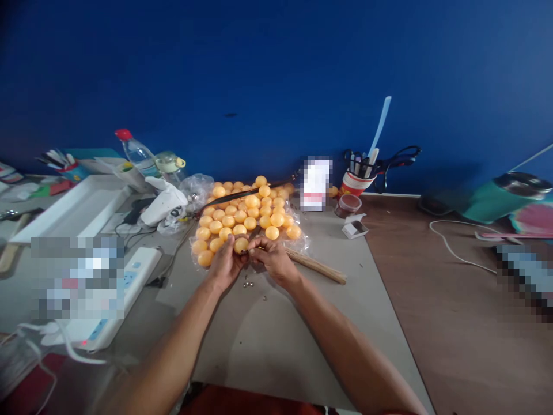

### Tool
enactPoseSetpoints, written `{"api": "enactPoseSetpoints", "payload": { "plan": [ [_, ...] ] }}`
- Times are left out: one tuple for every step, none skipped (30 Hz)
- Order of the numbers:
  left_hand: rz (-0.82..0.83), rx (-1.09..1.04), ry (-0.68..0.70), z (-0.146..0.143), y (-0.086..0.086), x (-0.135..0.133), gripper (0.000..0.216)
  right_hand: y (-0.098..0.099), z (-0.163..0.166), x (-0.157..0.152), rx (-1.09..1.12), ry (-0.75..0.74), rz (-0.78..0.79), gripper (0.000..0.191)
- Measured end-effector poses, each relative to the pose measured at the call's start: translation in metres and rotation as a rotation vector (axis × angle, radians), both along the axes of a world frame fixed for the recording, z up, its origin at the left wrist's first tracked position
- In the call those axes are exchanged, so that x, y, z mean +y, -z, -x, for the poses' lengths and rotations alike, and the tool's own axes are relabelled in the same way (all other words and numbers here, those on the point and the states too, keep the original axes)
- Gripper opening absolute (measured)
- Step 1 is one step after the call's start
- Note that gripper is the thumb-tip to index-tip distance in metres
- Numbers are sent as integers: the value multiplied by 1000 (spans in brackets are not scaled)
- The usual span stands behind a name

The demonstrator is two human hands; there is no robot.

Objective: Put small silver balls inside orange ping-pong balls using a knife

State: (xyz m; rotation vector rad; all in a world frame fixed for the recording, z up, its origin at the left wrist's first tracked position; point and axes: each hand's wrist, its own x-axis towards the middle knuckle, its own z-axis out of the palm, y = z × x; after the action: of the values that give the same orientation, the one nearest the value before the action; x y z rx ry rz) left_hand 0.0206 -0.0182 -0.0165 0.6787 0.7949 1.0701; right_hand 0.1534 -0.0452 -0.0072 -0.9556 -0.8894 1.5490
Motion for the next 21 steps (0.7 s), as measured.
{"api": "enactPoseSetpoints", "payload": {
  "plan": [
    [4, 8, -8, 0, 0, 0, 44, 1, 0, 0, -21, -1, -3, 25],
    [6, 14, -14, -1, -1, 0, 44, 2, 1, 0, -45, -1, -8, 24],
    [4, 17, -15, -1, -1, -1, 44, 4, 1, 1, -69, 1, -15, 24],
    [0, 19, -11, -1, -1, -1, 45, 5, 1, 1, -91, 2, -22, 23],
    [-6, 21, -6, -1, -1, -1, 45, 6, 2, 1, -109, 5, -26, 23],
    [-12, 23, 0, -1, 0, -1, 45, 6, 2, 1, -124, 6, -29, 22],
    [-19, 27, 5, -1, 0, -1, 46, 7, 2, 2, -136, 8, -29, 22],
    [-28, 33, 8, -1, 1, -2, 46, 7, 3, 2, -146, 10, -27, 21],
    [-38, 40, 12, -1, 2, -2, 47, 6, 3, 2, -157, 9, -26, 21],
    [-48, 48, 15, 0, 3, -2, 47, 5, 3, 2, -169, 9, -28, 20],
    [-59, 56, 19, 0, 4, -1, 48, 4, 3, 2, -185, 10, -31, 20],
    [-66, 63, 23, 0, 5, -1, 48, 4, 3, 2, -202, 10, -34, 19],
    [-68, 67, 24, 1, 6, -1, 47, 3, 3, 2, -219, 13, -38, 18],
    [-68, 70, 23, 1, 6, -1, 47, 3, 4, 2, -234, 17, -40, 17],
    [-66, 71, 21, 1, 7, -1, 46, 3, 4, 2, -246, 20, -42, 16],
    [-63, 70, 18, 2, 7, -1, 46, 4, 4, 2, -252, 24, -42, 16],
    [-62, 67, 14, 2, 8, -1, 46, 5, 4, 2, -256, 28, -43, 17],
    [-62, 64, 8, 2, 8, -1, 46, 6, 4, 2, -259, 31, -45, 17],
    [-65, 64, 3, 2, 8, -1, 47, 7, 5, 2, -266, 34, -47, 17],
    [-67, 66, -1, 2, 8, -1, 47, 8, 5, 3, -275, 37, -49, 17],
    [-69, 69, -6, 2, 8, -1, 47, 8, 5, 3, -286, 39, -53, 16]
  ]
}}
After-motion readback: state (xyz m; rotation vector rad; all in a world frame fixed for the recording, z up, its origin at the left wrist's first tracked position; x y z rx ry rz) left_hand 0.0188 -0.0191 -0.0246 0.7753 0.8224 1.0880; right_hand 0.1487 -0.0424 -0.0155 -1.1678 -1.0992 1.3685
